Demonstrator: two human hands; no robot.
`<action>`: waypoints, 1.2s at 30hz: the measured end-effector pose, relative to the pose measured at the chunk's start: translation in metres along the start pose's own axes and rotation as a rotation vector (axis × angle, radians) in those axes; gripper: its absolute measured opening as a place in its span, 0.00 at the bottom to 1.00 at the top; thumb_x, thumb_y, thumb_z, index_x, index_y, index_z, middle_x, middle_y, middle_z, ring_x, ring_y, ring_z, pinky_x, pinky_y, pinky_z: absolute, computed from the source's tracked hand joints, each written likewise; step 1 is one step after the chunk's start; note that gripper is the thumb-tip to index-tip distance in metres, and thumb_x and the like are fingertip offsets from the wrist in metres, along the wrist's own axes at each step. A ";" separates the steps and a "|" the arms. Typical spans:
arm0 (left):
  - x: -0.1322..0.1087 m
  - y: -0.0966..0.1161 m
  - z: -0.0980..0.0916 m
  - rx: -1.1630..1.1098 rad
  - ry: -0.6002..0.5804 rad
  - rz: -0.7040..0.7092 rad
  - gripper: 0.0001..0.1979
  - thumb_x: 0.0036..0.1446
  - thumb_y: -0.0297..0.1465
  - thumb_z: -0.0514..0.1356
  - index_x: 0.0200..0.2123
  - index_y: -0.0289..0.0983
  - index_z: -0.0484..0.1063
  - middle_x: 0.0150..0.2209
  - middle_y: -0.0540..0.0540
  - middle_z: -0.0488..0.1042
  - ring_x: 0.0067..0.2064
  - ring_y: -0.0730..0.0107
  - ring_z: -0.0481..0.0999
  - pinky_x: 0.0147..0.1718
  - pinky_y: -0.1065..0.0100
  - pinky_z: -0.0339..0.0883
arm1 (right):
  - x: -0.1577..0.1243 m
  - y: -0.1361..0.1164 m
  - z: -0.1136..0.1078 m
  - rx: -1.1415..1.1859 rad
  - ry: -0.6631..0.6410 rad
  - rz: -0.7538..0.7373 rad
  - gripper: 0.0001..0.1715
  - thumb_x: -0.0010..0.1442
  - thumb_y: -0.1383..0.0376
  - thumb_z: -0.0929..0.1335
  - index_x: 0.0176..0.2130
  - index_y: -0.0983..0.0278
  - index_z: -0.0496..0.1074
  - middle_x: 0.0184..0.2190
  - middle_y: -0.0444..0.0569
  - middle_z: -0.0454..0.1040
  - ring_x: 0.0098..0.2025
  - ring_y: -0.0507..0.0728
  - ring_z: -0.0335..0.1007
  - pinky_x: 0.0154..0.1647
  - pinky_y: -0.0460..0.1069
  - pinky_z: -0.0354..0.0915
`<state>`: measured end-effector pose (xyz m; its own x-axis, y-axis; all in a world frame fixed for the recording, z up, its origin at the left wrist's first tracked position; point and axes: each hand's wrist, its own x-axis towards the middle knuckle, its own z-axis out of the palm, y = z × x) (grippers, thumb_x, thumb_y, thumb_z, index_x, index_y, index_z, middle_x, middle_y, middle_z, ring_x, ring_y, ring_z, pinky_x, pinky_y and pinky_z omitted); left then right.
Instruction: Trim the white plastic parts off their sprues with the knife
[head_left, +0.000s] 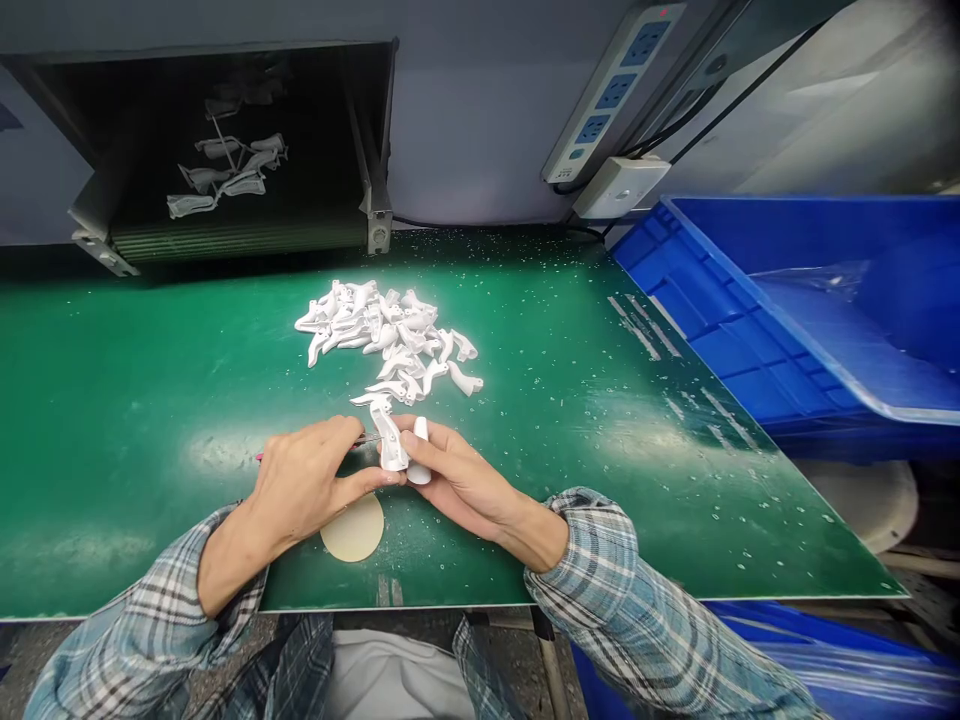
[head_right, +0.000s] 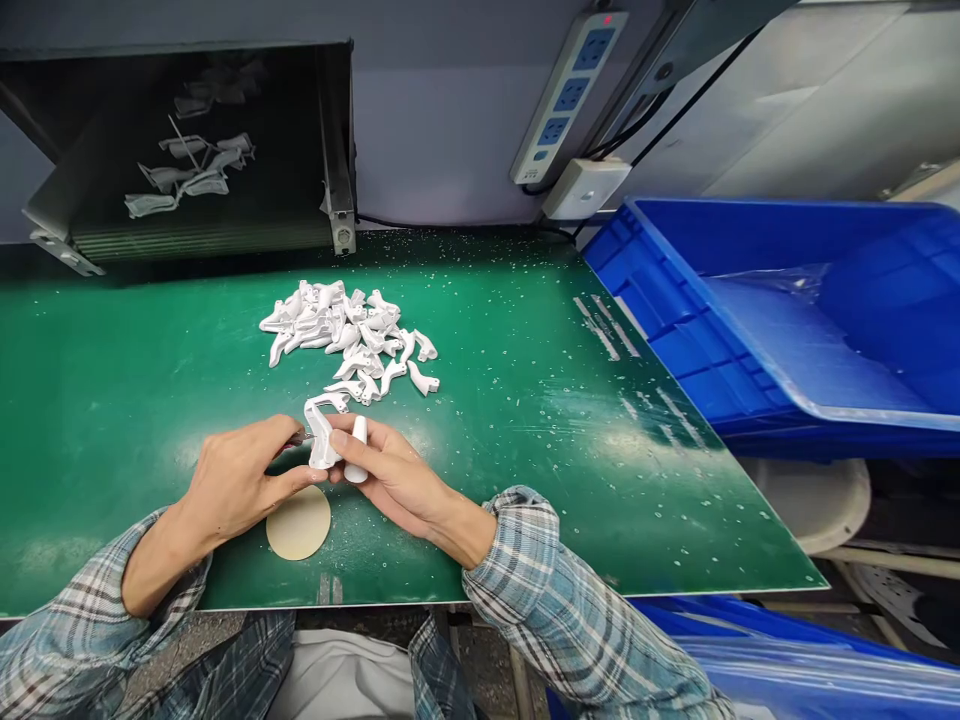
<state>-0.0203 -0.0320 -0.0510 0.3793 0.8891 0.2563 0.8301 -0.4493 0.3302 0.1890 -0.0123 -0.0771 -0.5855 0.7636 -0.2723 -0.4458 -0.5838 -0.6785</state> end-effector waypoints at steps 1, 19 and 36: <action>0.000 -0.001 -0.002 -0.040 -0.035 -0.005 0.28 0.68 0.57 0.51 0.31 0.39 0.68 0.25 0.52 0.73 0.25 0.73 0.69 0.24 0.70 0.51 | 0.000 -0.001 0.001 -0.018 -0.004 -0.003 0.20 0.59 0.56 0.79 0.47 0.63 0.81 0.33 0.46 0.77 0.33 0.50 0.67 0.37 0.46 0.64; 0.026 -0.031 0.027 -0.075 -0.139 -0.293 0.15 0.70 0.39 0.58 0.55 0.40 0.72 0.50 0.41 0.79 0.44 0.59 0.80 0.38 0.66 0.68 | 0.003 -0.021 -0.007 0.125 0.279 -0.171 0.18 0.53 0.60 0.78 0.45 0.59 0.80 0.46 0.48 0.80 0.51 0.60 0.75 0.47 0.53 0.74; 0.006 0.007 0.028 -0.656 -0.021 -0.309 0.11 0.62 0.39 0.65 0.42 0.39 0.77 0.29 0.52 0.76 0.28 0.74 0.70 0.29 0.72 0.62 | 0.008 0.007 -0.018 -0.578 0.324 -0.207 0.24 0.56 0.53 0.79 0.47 0.62 0.77 0.25 0.43 0.72 0.22 0.50 0.62 0.20 0.45 0.60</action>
<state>-0.0002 -0.0271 -0.0727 0.1801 0.9825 0.0484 0.4872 -0.1318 0.8633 0.1938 -0.0054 -0.0960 -0.2558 0.9397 -0.2271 -0.0412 -0.2453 -0.9686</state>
